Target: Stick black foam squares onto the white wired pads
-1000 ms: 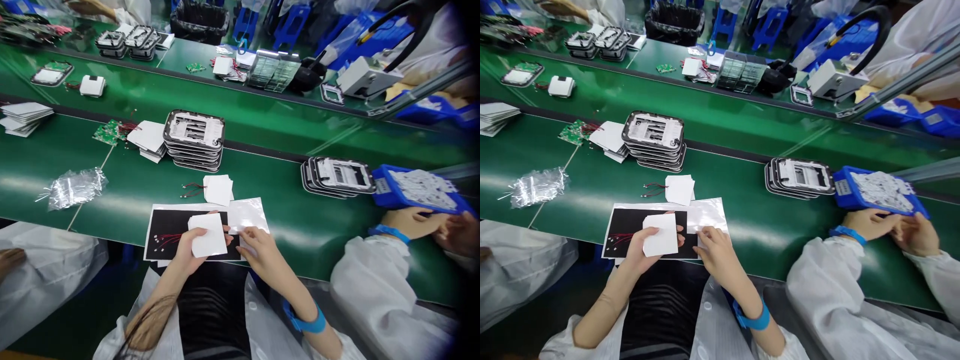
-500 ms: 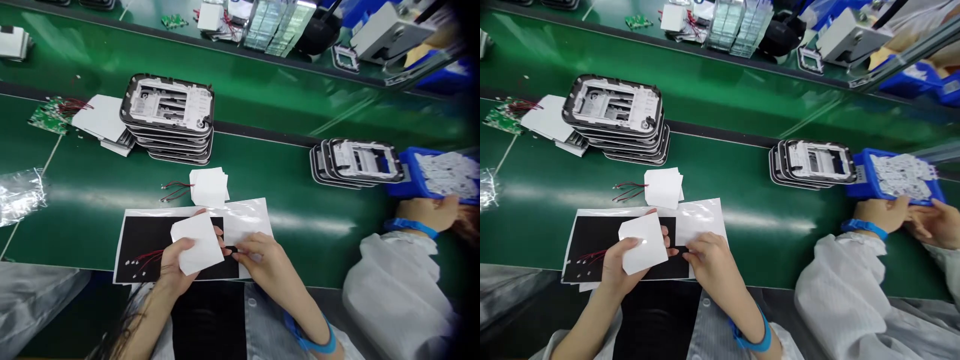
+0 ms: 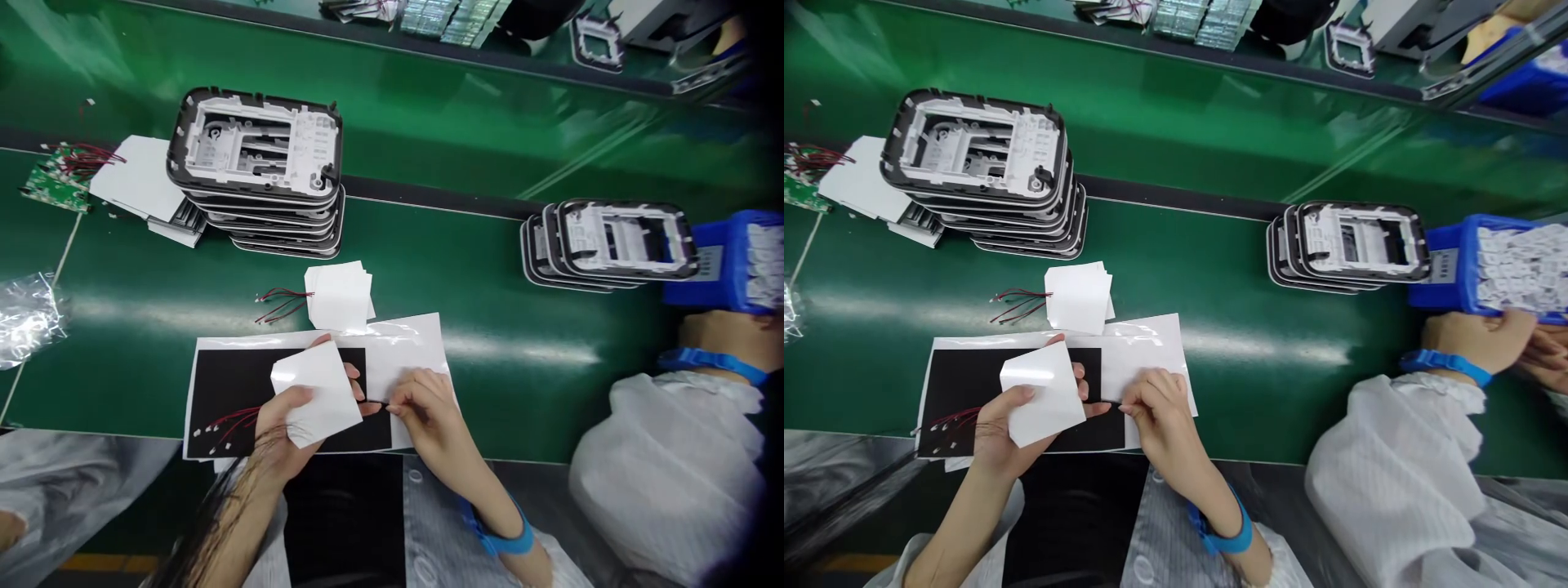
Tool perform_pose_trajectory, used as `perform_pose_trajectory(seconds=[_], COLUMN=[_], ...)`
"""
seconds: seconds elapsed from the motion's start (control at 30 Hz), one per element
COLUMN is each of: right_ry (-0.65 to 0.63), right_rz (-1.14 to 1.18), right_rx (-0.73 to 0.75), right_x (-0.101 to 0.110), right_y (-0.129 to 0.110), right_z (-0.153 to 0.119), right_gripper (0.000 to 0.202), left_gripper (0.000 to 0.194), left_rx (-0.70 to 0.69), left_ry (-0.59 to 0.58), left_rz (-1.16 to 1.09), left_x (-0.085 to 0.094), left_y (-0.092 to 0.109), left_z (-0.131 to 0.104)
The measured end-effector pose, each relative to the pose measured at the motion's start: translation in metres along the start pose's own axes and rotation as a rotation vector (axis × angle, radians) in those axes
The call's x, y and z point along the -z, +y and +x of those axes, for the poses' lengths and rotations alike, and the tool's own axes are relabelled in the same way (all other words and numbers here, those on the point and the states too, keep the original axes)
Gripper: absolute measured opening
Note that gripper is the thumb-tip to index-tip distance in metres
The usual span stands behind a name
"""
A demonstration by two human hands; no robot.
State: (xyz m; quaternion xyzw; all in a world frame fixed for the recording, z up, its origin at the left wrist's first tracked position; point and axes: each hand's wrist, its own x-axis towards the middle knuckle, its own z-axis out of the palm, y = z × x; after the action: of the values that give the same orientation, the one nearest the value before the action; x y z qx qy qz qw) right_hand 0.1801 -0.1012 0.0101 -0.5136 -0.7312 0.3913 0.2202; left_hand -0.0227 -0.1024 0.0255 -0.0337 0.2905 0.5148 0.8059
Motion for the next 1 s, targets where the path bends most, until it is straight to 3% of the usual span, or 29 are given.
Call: perform_pose_trajectory(seconds=[0.13, 0.3, 0.4, 0.5, 0.6, 0.7, 0.9, 1.0], right_ry=[0.073, 0.489, 0.560, 0.499, 0.383, 0.348, 0.318, 0.332], right_rz=[0.174, 0.532, 0.614, 0.634, 0.618, 0.574, 0.509, 0.486], right_rx=[-0.067, -0.253, -0.277, -0.248, -0.205, -0.181, -0.263, -0.254], right_x=[0.001, 0.018, 0.027, 0.033, 0.038, 0.041, 0.041, 0.037], right_y=[0.009, 0.023, 0.012, -0.018, -0.051, -0.076, -0.105, -0.114], right_z=[-0.001, -0.007, -0.014, -0.018, -0.016, -0.011, -0.015, -0.019], right_gripper=[0.016, 0.010, 0.012, 0.010, 0.008, 0.009, 0.005, 0.013], left_gripper=[0.070, 0.080, 0.085, 0.087, 0.090, 0.088, 0.053, 0.049], left_rx=[0.028, 0.039, 0.070, 0.089, 0.145, 0.150, 0.052, 0.029], left_ry=[-0.001, 0.024, 0.029, 0.014, -0.108, -0.225, -0.374, -0.405], left_rz=[0.021, 0.139, 0.233, 0.241, 0.160, 0.113, 0.319, 0.409], left_x=[0.000, -0.004, -0.010, -0.018, -0.023, -0.024, -0.027, -0.029], left_y=[0.002, 0.001, -0.004, -0.010, -0.017, -0.021, -0.015, -0.008], left_z=[-0.002, -0.001, -0.003, -0.010, -0.019, -0.027, -0.046, -0.054])
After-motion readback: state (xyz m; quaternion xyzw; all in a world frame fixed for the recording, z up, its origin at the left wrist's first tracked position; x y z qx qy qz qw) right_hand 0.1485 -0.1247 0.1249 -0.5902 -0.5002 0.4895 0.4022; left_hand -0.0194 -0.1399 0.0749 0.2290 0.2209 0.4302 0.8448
